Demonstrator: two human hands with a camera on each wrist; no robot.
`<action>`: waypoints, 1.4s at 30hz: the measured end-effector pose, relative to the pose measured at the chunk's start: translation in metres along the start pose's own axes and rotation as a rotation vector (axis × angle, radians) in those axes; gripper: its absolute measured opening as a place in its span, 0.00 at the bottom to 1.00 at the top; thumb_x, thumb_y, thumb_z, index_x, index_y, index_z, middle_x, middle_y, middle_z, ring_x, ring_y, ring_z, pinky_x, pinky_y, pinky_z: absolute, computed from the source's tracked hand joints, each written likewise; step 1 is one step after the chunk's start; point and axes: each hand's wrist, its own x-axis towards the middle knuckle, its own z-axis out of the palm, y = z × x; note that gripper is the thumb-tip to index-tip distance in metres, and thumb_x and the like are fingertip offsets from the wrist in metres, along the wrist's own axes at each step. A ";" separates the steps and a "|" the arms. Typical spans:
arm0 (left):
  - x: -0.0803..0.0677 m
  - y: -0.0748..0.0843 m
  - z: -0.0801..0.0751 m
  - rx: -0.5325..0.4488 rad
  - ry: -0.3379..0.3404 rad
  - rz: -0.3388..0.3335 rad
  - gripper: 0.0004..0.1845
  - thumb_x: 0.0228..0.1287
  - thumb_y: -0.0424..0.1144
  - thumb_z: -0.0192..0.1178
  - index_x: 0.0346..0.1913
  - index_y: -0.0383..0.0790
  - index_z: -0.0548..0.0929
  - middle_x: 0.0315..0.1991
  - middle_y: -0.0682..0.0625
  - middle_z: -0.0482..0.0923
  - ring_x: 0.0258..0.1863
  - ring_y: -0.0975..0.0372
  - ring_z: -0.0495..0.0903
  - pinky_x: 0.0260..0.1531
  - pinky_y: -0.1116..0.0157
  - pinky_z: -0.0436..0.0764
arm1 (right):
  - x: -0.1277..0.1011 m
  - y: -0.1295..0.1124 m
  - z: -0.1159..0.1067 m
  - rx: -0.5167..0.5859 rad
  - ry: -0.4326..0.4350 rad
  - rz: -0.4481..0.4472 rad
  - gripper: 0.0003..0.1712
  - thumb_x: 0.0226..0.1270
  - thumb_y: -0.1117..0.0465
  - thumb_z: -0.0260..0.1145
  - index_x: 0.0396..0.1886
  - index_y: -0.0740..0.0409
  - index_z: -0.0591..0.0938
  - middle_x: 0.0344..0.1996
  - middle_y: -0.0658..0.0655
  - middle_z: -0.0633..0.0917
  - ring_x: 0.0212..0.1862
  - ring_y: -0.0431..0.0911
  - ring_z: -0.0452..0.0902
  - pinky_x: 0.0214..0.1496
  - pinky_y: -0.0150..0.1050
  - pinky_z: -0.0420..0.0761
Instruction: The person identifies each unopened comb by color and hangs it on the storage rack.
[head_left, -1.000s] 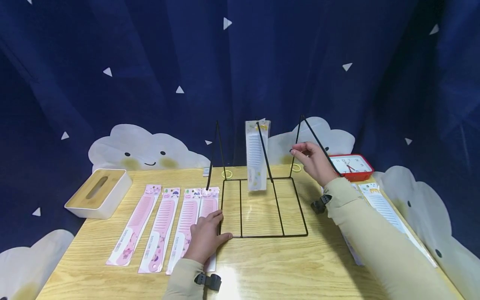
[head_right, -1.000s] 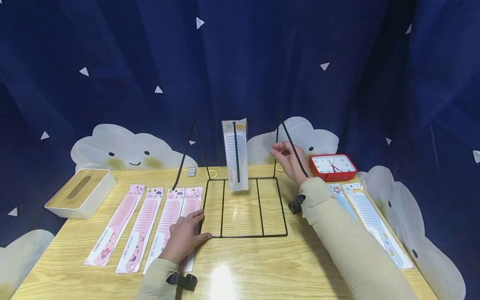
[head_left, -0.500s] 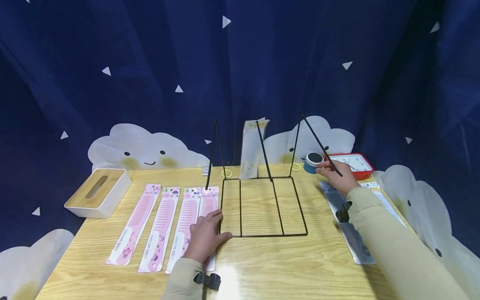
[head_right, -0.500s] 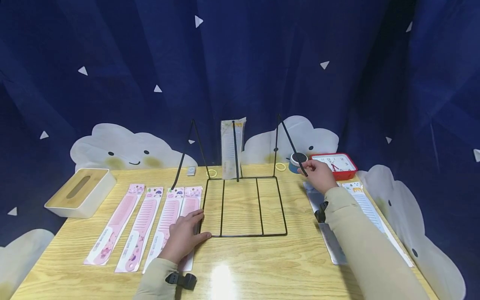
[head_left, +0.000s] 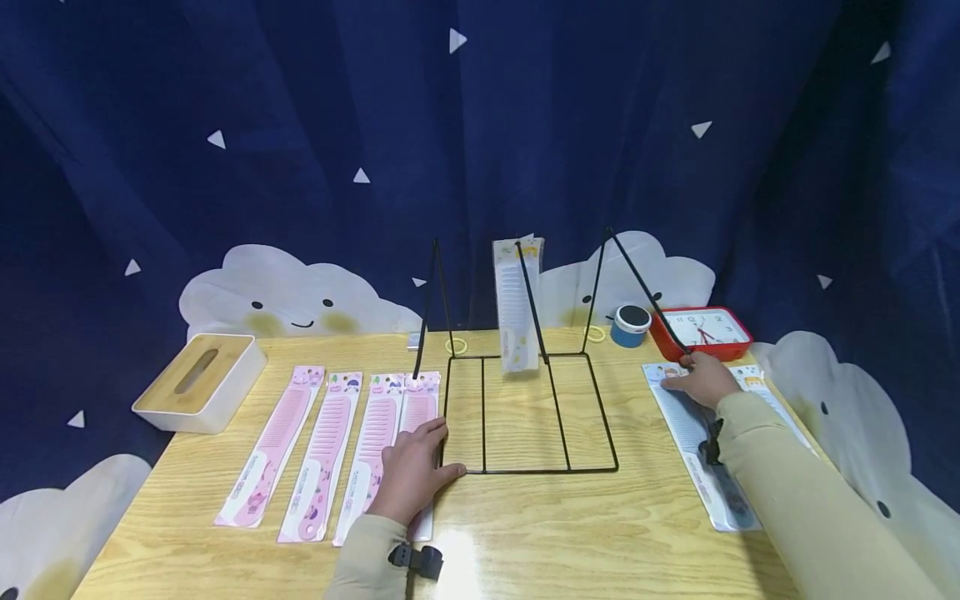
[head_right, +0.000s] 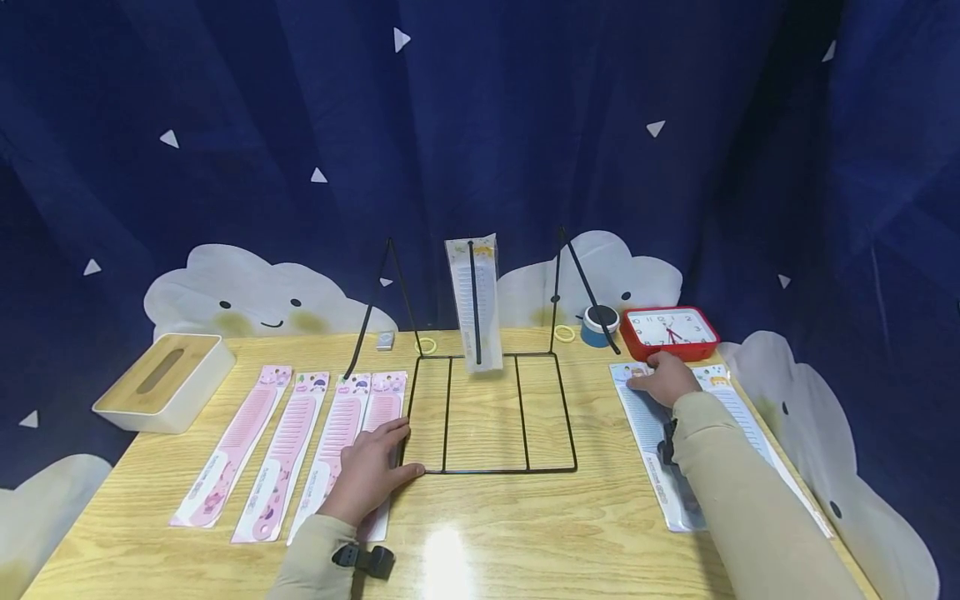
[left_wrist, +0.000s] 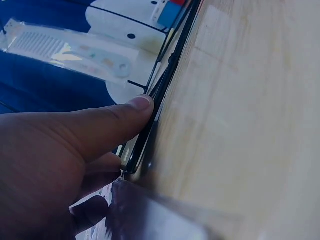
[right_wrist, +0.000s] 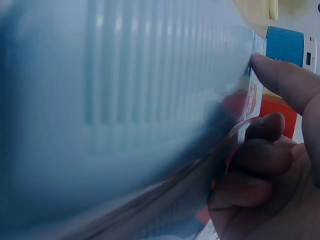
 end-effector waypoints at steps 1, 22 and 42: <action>0.000 0.000 0.000 0.000 0.002 0.000 0.38 0.51 0.53 0.76 0.64 0.39 0.80 0.68 0.50 0.74 0.54 0.52 0.74 0.46 0.49 0.66 | 0.000 0.000 0.000 -0.005 -0.004 0.003 0.43 0.62 0.50 0.72 0.62 0.81 0.70 0.59 0.81 0.73 0.59 0.71 0.70 0.63 0.64 0.67; 0.000 0.001 0.000 -0.012 0.002 0.005 0.38 0.51 0.52 0.76 0.63 0.38 0.80 0.68 0.50 0.74 0.53 0.52 0.74 0.46 0.49 0.66 | -0.004 -0.009 0.009 0.192 0.140 -0.068 0.16 0.66 0.55 0.69 0.36 0.60 0.74 0.27 0.54 0.72 0.34 0.51 0.69 0.36 0.42 0.67; 0.000 0.001 -0.001 -0.007 -0.005 -0.004 0.38 0.50 0.52 0.77 0.63 0.38 0.80 0.68 0.49 0.74 0.53 0.51 0.74 0.47 0.48 0.66 | -0.063 -0.094 -0.010 0.385 0.243 -0.230 0.21 0.73 0.46 0.64 0.44 0.61 0.81 0.36 0.57 0.80 0.39 0.47 0.70 0.39 0.34 0.68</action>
